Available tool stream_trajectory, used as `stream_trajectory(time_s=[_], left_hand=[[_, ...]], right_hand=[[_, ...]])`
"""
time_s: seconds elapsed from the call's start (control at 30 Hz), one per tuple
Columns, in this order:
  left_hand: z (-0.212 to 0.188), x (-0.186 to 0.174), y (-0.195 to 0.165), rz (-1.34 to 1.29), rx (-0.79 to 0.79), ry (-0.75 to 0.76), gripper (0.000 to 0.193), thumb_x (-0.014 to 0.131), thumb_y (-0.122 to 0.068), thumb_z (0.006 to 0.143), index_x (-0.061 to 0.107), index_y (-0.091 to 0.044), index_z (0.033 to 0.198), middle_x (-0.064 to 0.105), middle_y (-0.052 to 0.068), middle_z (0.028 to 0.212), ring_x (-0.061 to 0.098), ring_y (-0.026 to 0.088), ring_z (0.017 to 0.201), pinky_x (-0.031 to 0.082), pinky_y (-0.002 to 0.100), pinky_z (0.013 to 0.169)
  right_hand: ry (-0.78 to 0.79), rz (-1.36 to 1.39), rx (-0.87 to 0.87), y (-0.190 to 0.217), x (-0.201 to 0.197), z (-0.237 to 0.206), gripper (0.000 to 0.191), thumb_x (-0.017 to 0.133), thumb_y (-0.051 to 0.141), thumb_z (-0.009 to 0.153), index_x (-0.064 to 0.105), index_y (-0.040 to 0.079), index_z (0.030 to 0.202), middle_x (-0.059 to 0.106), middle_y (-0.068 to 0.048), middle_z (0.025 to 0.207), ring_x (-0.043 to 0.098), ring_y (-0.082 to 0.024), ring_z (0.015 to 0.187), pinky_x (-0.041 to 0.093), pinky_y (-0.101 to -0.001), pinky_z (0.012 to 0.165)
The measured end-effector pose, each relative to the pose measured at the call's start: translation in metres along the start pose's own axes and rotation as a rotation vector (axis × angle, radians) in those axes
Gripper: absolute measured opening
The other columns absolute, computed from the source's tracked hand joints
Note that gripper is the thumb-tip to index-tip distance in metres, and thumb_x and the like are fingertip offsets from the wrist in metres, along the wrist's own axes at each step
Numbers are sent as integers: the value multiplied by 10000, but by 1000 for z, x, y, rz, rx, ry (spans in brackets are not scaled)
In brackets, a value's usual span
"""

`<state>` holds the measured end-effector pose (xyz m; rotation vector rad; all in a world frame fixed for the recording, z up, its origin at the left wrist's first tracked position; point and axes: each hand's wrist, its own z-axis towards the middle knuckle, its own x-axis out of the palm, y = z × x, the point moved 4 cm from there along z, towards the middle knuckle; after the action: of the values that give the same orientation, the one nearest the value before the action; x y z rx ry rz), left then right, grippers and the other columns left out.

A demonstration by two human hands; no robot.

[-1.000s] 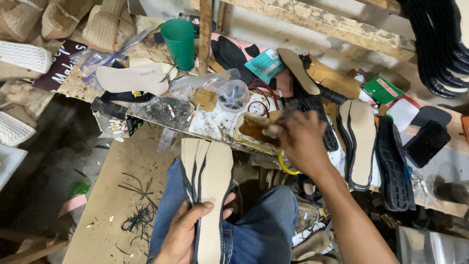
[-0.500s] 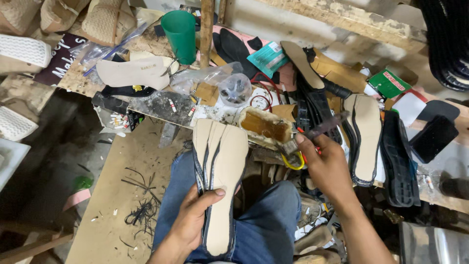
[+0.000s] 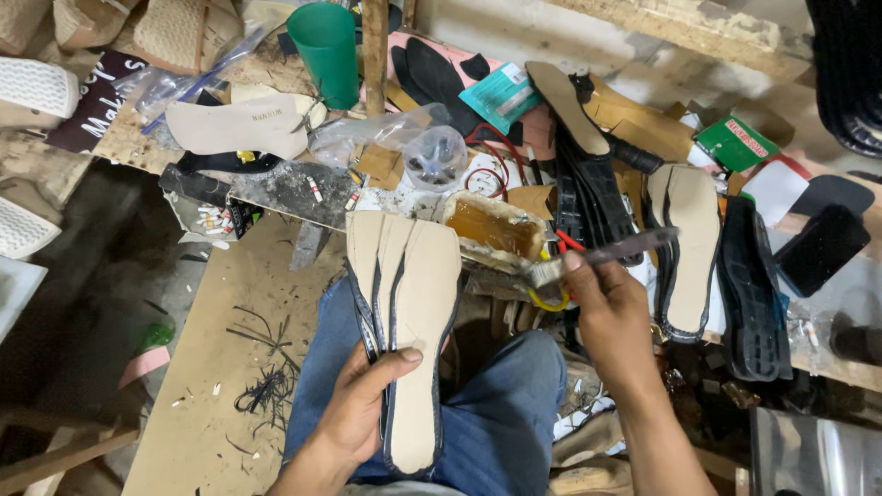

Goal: The person applies adhesive to the edges of shoe insoles using a brush and a container of glue. They work on several insoles one at a time, dipping the brush into the glue and spreading it along the perimeter before placing the treated insoles on a nearby shelf.

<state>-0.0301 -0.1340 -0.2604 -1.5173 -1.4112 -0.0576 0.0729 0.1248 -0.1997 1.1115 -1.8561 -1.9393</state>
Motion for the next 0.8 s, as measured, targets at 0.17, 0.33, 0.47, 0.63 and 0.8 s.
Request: stream_trajectory(time_s=[0.17, 0.33, 0.47, 0.63, 0.8], left_hand=[[0, 3, -1, -28, 32, 21, 473, 639, -52, 854, 606, 48, 1314, 738, 209, 1183, 724, 274, 1074, 560, 389, 947], [-1, 1, -1, 0, 44, 15, 458, 640, -37, 819, 608, 23, 1272, 758, 183, 1171, 749, 242, 1082, 585, 366, 945], [1, -7, 5, 1, 54, 20, 411, 680, 1, 838, 631, 27, 1245, 749, 144, 1076, 713, 216, 954, 568, 364, 839], [3, -17, 16, 37, 33, 16, 394, 712, 49, 820, 644, 1, 1206, 736, 91, 1022, 699, 170, 911, 557, 326, 810], [-4, -10, 15, 79, -8, 123, 399, 689, 58, 796, 670, 21, 1193, 746, 97, 1021, 707, 172, 914, 559, 309, 820]], right_hand=[[-31, 101, -44, -10, 2, -4, 308, 608, 304, 1022, 723, 18, 1007, 732, -4, 897, 607, -58, 846, 478, -237, 795], [-132, 12, 17, -18, -2, -4, 329, 630, 312, 1040, 720, -3, 1002, 662, -24, 836, 528, -87, 764, 419, -272, 687], [5, 97, 98, -14, 2, -11, 326, 638, 324, 994, 765, 26, 1022, 726, -19, 869, 598, -62, 805, 471, -235, 747], [23, 270, -15, 9, 16, -37, 300, 682, 227, 967, 767, 45, 1190, 730, -59, 937, 535, -150, 760, 421, -321, 668], [-100, -272, -820, 60, 38, -61, 272, 697, 129, 943, 712, 58, 1205, 736, -69, 1168, 619, -266, 1082, 469, -363, 977]])
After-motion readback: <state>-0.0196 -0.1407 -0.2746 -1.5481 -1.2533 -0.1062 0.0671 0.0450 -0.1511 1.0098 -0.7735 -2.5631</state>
